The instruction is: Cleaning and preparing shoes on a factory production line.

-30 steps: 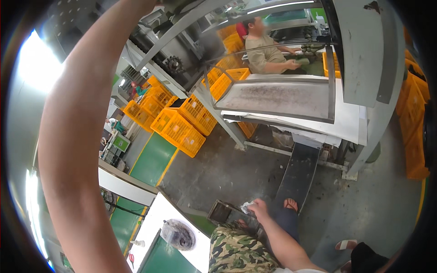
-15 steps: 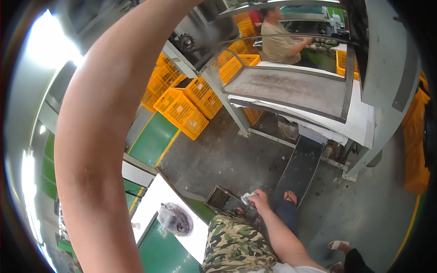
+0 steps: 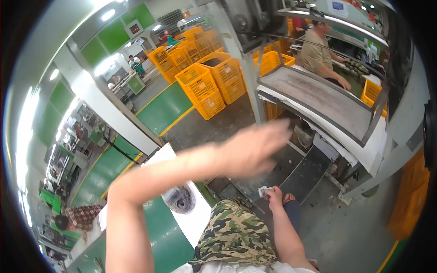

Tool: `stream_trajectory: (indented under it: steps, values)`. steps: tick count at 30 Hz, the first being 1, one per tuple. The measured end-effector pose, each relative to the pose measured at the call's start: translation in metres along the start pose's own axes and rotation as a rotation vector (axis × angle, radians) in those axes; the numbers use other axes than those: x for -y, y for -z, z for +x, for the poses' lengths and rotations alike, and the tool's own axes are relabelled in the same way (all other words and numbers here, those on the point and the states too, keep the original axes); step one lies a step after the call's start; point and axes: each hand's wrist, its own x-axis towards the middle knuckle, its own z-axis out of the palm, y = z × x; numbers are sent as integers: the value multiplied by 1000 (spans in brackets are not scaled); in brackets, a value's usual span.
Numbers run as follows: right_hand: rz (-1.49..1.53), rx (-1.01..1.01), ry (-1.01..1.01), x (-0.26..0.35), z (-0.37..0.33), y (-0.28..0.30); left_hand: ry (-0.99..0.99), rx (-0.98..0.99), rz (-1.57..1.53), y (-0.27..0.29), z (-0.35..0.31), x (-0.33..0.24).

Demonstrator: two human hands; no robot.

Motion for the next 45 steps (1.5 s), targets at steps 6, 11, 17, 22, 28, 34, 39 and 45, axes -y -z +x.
stream_trajectory:
  steps: [6, 11, 17, 22, 28, 34, 39, 45]
  values:
    - [80, 20, -187, 0, -4, 4, 991, 68, -130, -126, -335, -38]
    - [55, -82, -247, 0, -14, 19, 1989, 136, -154, -238, -590, -151]
    - [27, 2, -369, -8, 0, 33, 2395, 290, -398, -316, -650, -322]
    - [-61, 26, -437, -4, 0, 21, 2495, 172, -302, -334, -604, -326]
    - [-162, 27, -420, 9, 2, -11, 2506, -239, -124, -333, -626, -323]
    - [-141, 138, -379, 24, 2, -33, 2373, 41, 369, -262, -698, -349]
    - [-161, 153, -387, 26, -7, -47, 2514, 224, 137, -246, -724, -378]
    - [-180, 173, -384, 30, -7, -44, 2797, 67, -162, -287, -751, -447]
